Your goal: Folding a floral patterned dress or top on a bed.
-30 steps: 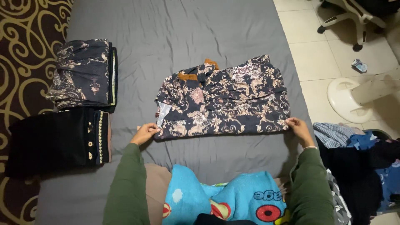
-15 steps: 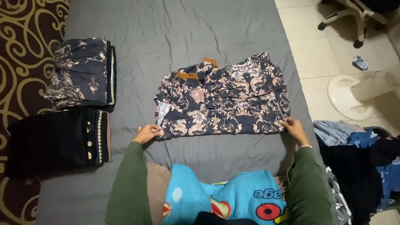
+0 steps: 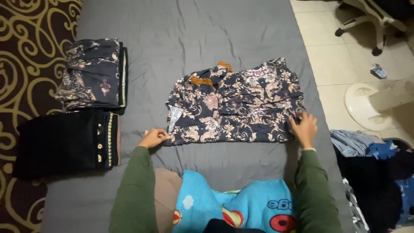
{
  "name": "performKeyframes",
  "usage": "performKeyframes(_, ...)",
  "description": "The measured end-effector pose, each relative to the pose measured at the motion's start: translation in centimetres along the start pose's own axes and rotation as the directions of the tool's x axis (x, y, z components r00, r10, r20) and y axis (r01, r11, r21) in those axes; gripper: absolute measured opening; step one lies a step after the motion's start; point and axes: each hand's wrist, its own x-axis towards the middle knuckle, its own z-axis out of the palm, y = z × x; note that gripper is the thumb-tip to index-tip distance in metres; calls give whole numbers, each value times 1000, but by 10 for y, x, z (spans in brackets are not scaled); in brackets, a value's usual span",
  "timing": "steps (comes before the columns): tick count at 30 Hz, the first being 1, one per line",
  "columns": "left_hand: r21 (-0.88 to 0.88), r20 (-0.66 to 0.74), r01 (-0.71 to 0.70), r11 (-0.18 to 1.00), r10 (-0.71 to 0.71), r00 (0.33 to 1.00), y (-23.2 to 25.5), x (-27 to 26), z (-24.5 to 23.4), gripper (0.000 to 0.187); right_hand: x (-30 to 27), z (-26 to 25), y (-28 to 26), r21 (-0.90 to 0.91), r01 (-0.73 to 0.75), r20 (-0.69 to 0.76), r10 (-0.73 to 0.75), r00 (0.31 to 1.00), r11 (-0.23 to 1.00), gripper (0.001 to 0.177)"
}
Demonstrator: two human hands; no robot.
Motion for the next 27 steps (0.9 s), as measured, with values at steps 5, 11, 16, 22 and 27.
performKeyframes(5, -103, -29, -137, 985, 134, 991, -9, -14, -1, 30, 40, 61, -90, 507, 4, 153, -95, 984, 862, 27)
performKeyframes(11, -95, -86, -221, 971, 213, 973, -18, -15, 11, 21, 65, 142, -237, 748, -175, 375, -190, 908, 640, 40)
performKeyframes(16, -112, -66, -172, 979, 166, 984, -18, -11, 10, 20, 72, 191, -293, 816, -169, 327, -200, 924, 553, 64)
performKeyframes(22, -87, -109, -255, 963, 245, 963, -26, -5, 17, 20, 80, 139, -316, 671, -572, 720, -230, 655, 471, 47)
performKeyframes(27, -101, -92, -186, 977, 177, 980, -17, -3, 14, 21, 81, 116, -265, 893, -396, 413, -38, 910, 212, 29)
